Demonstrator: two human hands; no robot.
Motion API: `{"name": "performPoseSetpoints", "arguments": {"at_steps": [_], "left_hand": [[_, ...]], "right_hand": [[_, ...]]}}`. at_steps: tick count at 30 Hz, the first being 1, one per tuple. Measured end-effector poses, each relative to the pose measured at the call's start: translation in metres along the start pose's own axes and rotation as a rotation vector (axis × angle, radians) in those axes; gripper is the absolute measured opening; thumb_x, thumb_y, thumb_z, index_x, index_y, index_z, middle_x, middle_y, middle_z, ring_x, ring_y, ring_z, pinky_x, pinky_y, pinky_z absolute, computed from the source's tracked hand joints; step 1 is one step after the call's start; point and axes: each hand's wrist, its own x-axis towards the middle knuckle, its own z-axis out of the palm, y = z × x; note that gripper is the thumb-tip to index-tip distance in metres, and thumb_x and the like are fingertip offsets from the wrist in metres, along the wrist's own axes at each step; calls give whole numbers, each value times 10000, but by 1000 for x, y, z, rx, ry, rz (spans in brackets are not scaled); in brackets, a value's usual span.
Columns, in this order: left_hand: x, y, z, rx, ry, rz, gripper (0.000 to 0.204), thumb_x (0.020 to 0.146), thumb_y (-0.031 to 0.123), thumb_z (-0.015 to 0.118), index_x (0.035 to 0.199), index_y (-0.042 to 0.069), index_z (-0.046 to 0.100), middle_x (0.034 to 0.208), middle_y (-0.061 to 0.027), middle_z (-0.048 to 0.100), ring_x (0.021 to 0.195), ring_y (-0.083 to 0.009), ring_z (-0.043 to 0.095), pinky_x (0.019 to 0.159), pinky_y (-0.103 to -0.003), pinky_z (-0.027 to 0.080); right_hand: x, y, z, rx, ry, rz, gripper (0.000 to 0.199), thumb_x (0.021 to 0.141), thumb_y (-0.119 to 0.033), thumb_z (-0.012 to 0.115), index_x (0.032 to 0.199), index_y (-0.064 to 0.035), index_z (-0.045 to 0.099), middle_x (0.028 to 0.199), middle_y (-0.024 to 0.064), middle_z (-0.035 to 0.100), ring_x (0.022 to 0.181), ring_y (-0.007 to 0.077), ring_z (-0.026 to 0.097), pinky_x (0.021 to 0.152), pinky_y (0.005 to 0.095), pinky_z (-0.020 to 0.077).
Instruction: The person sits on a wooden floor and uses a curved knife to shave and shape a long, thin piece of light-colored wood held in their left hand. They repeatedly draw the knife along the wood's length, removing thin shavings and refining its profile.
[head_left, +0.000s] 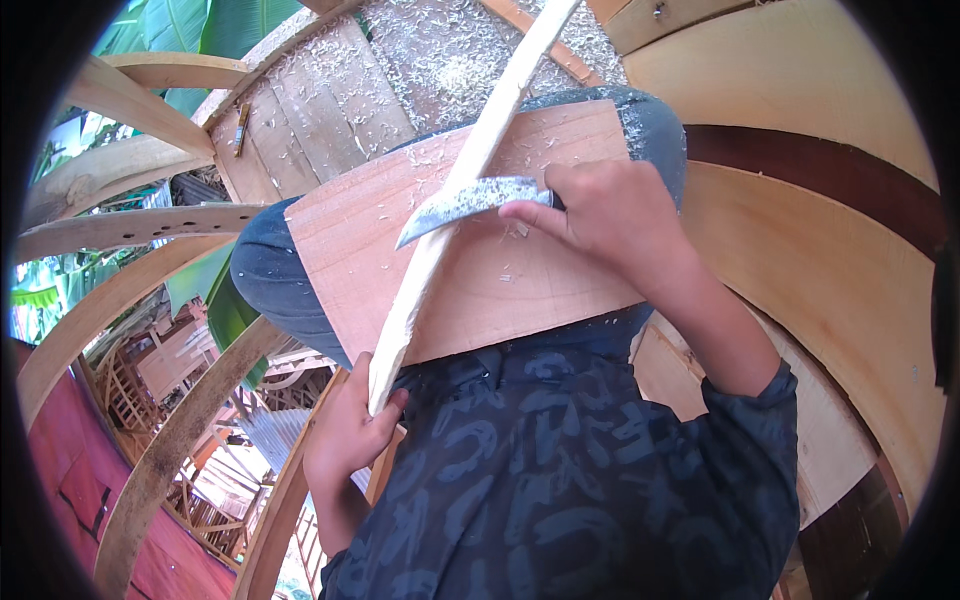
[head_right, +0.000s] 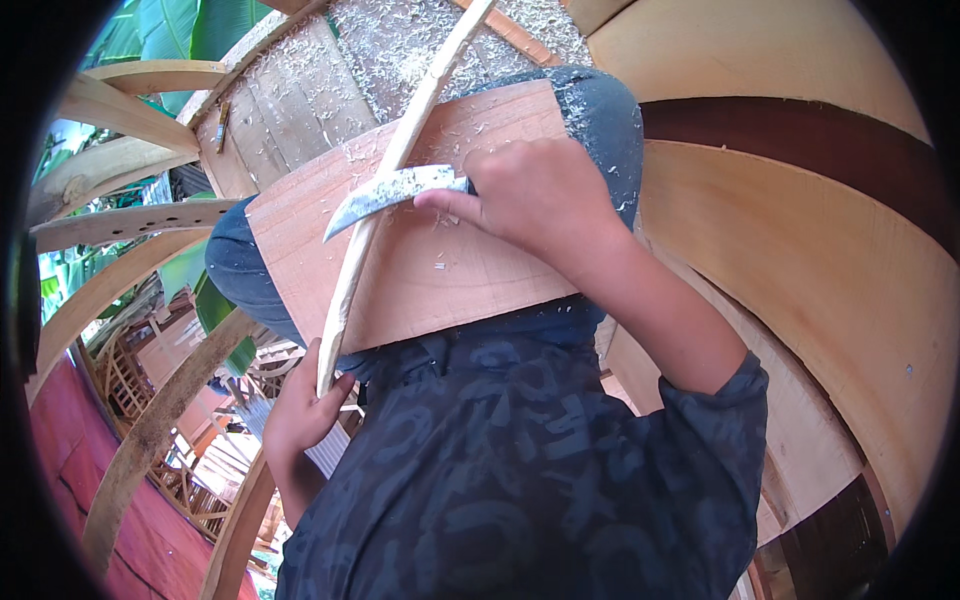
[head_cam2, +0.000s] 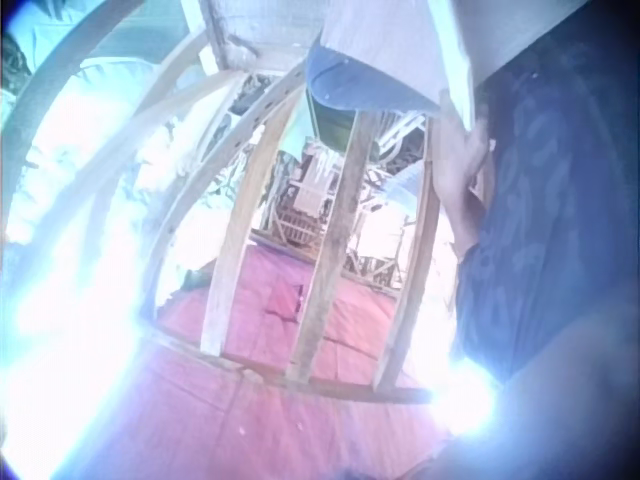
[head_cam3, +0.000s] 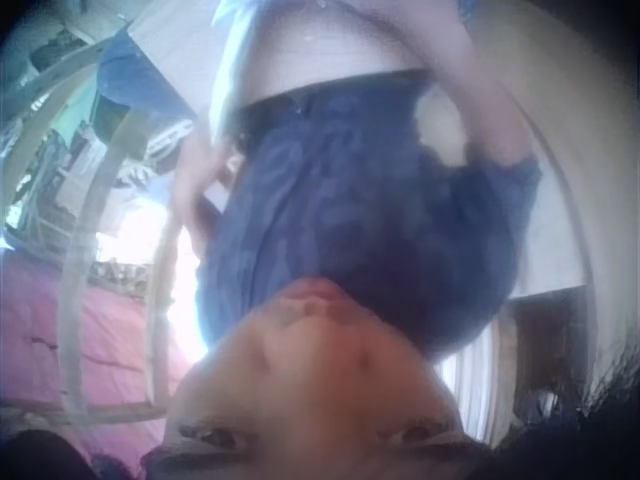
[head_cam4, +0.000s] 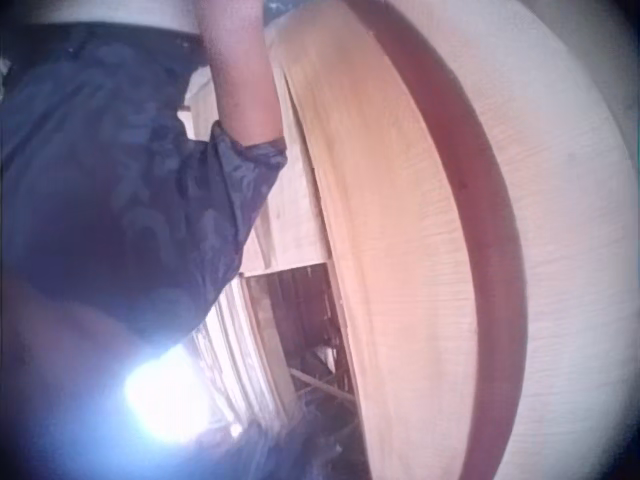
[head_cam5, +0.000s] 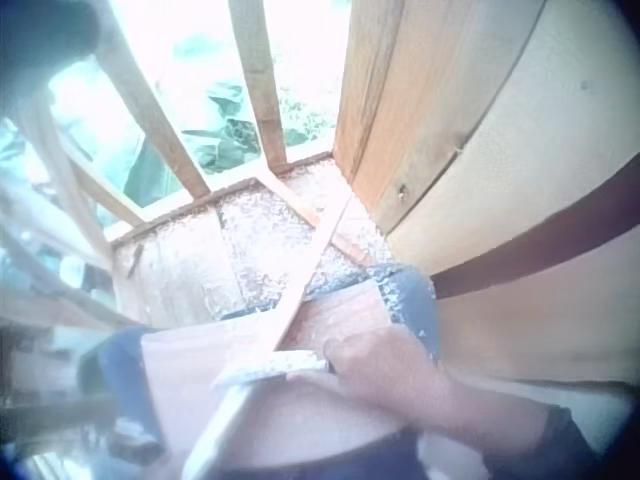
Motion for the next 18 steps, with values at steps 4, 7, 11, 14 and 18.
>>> {"name": "performPoseSetpoints", "arguments": {"at_steps": [4, 7, 11, 14, 18], "left_hand": [[0, 8, 0, 22, 11, -6, 466, 855, 141, 587, 1275, 1, 442, 908, -174, 593, 797, -262, 591, 751, -375, 467], [-2, -3, 3, -34, -11, 20, 350, 841, 190, 626, 1092, -10, 487, 802, -258, 607, 793, -443, 615, 696, -449, 462], [-7, 0, 3, -49, 57, 16, 355, 838, 195, 640, 1085, -12, 490, 804, -259, 612, 800, -442, 622, 691, -456, 464], [-6, -4, 1, 52, 24, 12, 365, 846, 174, 608, 1144, 8, 478, 769, -140, 565, 731, -263, 580, 691, -376, 462], [-10, 3, -5, 233, 149, -52, 493, 810, 337, 694, 1077, -16, 477, 818, -215, 598, 792, -387, 605, 712, -426, 464]], "right_hand": [[37, 55, -16, -27, 37, 293, 728, 892, -673, 429, 682, -19, 672, 618, 182, 621, 620, 336, 653, 567, 416, 529], [17, 21, -12, -20, 19, 105, 712, 886, -669, 437, 676, -32, 676, 619, 164, 626, 611, 323, 657, 561, 410, 528], [21, 33, -8, -4, 25, 154, 716, 891, -669, 436, 665, -30, 668, 594, 170, 611, 593, 318, 652, 553, 402, 526], [39, 83, -17, 118, 53, 476, 721, 902, -664, 429, 670, -23, 662, 591, 191, 600, 585, 340, 639, 552, 412, 515], [9, 29, -25, 283, 52, 330, 696, 904, -649, 452, 748, -5, 664, 594, 216, 581, 595, 391, 611, 567, 429, 496]]}}
